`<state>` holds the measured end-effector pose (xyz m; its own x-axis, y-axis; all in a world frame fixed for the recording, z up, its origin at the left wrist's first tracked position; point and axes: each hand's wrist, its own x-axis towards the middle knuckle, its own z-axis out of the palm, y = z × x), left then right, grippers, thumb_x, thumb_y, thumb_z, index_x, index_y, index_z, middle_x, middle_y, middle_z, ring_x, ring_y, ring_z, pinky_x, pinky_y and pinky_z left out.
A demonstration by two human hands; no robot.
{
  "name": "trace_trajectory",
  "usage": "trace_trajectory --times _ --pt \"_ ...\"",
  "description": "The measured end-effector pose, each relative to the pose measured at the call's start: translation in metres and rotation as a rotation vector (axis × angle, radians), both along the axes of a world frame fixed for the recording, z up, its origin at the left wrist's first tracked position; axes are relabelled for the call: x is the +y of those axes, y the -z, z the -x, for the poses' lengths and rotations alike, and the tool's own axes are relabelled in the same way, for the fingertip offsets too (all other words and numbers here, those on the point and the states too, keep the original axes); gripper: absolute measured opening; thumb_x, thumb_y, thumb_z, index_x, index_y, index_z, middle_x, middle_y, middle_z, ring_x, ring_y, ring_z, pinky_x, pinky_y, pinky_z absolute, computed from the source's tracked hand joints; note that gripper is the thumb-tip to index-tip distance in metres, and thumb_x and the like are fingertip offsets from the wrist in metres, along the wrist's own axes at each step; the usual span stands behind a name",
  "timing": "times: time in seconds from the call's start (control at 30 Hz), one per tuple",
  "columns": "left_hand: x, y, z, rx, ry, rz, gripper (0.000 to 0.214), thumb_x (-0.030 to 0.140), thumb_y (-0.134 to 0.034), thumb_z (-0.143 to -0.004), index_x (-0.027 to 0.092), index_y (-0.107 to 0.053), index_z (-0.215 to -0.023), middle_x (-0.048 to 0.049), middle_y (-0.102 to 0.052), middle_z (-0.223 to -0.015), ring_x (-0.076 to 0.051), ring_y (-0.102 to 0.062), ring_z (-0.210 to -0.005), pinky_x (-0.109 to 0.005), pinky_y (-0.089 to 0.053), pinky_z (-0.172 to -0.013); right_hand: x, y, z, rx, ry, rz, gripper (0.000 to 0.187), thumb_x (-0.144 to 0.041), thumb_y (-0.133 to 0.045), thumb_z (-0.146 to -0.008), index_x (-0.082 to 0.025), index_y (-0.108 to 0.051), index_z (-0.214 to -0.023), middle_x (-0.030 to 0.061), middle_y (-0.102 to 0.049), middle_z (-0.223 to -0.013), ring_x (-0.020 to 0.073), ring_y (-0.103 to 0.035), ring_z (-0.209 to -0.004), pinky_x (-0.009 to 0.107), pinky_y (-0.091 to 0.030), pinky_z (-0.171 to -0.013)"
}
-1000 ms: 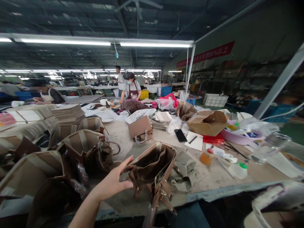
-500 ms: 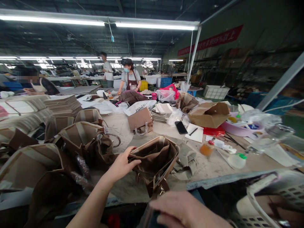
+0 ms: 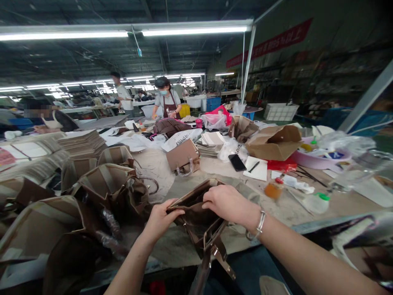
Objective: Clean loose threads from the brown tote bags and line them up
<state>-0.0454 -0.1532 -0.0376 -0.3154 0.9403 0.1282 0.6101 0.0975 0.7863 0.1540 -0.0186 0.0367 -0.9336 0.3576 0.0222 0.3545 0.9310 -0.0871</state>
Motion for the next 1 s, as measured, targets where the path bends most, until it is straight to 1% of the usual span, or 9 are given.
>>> trace_trajectory --times 0.1,0.2,0.27,0.4,0.6,0.7,0.8,0.9,1.0 --pt "-0.009 0.003 -0.003 -0.045 -0.023 0.003 0.031 0.037 -0.063 -0.073 0.017 -0.068 -0.096 0.0001 -0.071 -0.085 -0.018 -0.063 -0.078 -0.024 -0.049 -0.072 0.002 -0.002 -0.005 0.016 0.034 0.034 0.027 -0.039 -0.047 -0.089 -0.022 -0.067 -0.083 0.0038 -0.067 -0.081 0.0171 -0.060 -0.079 0.024 -0.039 -0.067" --pt "-0.018 0.007 -0.010 -0.065 -0.045 0.011 0.029 0.037 -0.058 -0.077 0.017 -0.068 -0.095 -0.0002 -0.071 -0.084 -0.018 -0.063 -0.078 -0.022 -0.049 -0.069 0.002 0.001 -0.005 0.048 0.061 0.031 0.030 -0.040 -0.046 -0.089 -0.021 -0.066 -0.080 0.0042 -0.067 -0.081 0.0164 -0.060 -0.077 0.024 -0.039 -0.064" --pt "-0.022 0.009 -0.013 -0.059 -0.059 0.002 0.030 0.037 -0.054 -0.080 0.017 -0.068 -0.097 -0.0008 -0.070 -0.086 -0.018 -0.063 -0.079 -0.022 -0.049 -0.071 0.002 0.005 -0.002 0.073 0.087 0.010 0.030 -0.041 -0.046 -0.089 -0.020 -0.066 -0.079 0.0042 -0.066 -0.082 0.0163 -0.060 -0.077 0.023 -0.039 -0.063" --pt "-0.021 0.009 -0.016 -0.067 -0.081 0.014 0.033 0.038 -0.050 -0.082 0.015 -0.066 -0.100 -0.0019 -0.070 -0.089 -0.019 -0.063 -0.081 -0.023 -0.049 -0.073 0.002 0.010 0.004 0.113 0.142 -0.029 0.030 -0.041 -0.046 -0.089 -0.020 -0.065 -0.078 0.0032 -0.066 -0.080 0.0163 -0.060 -0.074 0.024 -0.039 -0.061" --pt "-0.018 0.007 -0.018 -0.150 -0.134 0.081 0.039 0.044 -0.049 -0.082 0.014 -0.065 -0.101 -0.0015 -0.067 -0.078 -0.018 -0.061 -0.078 -0.021 -0.048 -0.065 0.004 0.013 0.007 0.155 0.192 -0.022 0.033 -0.044 -0.046 -0.088 -0.019 -0.065 -0.077 0.0047 -0.067 -0.078 0.0172 -0.061 -0.073 0.024 -0.040 -0.062" --pt "-0.017 0.007 -0.019 -0.146 -0.150 0.078 0.039 0.044 -0.050 -0.081 0.014 -0.066 -0.099 -0.0014 -0.067 -0.078 -0.018 -0.060 -0.078 -0.020 -0.048 -0.065 0.005 0.013 0.008 0.147 0.203 -0.024 0.033 -0.044 -0.045 -0.089 -0.019 -0.065 -0.078 0.0049 -0.067 -0.079 0.0179 -0.061 -0.074 0.025 -0.041 -0.063" --pt "-0.017 0.008 -0.019 -0.137 -0.130 0.055 0.037 0.043 -0.050 -0.082 0.014 -0.066 -0.099 -0.0009 -0.068 -0.079 -0.017 -0.060 -0.078 -0.020 -0.047 -0.069 0.006 0.014 0.011 0.136 0.209 -0.028 0.033 -0.044 -0.044 -0.089 -0.020 -0.065 -0.079 0.0049 -0.068 -0.080 0.0185 -0.062 -0.074 0.025 -0.042 -0.063" --pt "-0.017 0.009 -0.017 -0.159 -0.093 0.054 0.038 0.041 -0.049 -0.083 0.015 -0.064 -0.106 -0.0010 -0.069 -0.085 -0.017 -0.061 -0.082 -0.021 -0.047 -0.074 0.007 0.016 0.013 0.143 0.211 -0.041 0.033 -0.043 -0.044 -0.089 -0.020 -0.065 -0.079 0.0050 -0.068 -0.079 0.0192 -0.062 -0.074 0.026 -0.043 -0.062" --pt "-0.017 0.006 -0.015 -0.147 -0.049 0.081 0.041 0.041 -0.046 -0.084 0.015 -0.061 -0.113 -0.0023 -0.068 -0.093 -0.018 -0.061 -0.086 -0.022 -0.047 -0.079 0.008 0.016 0.014 0.161 0.207 -0.058 0.033 -0.042 -0.044 -0.089 -0.019 -0.065 -0.079 0.0051 -0.068 -0.079 0.0198 -0.062 -0.074 0.026 -0.044 -0.062"
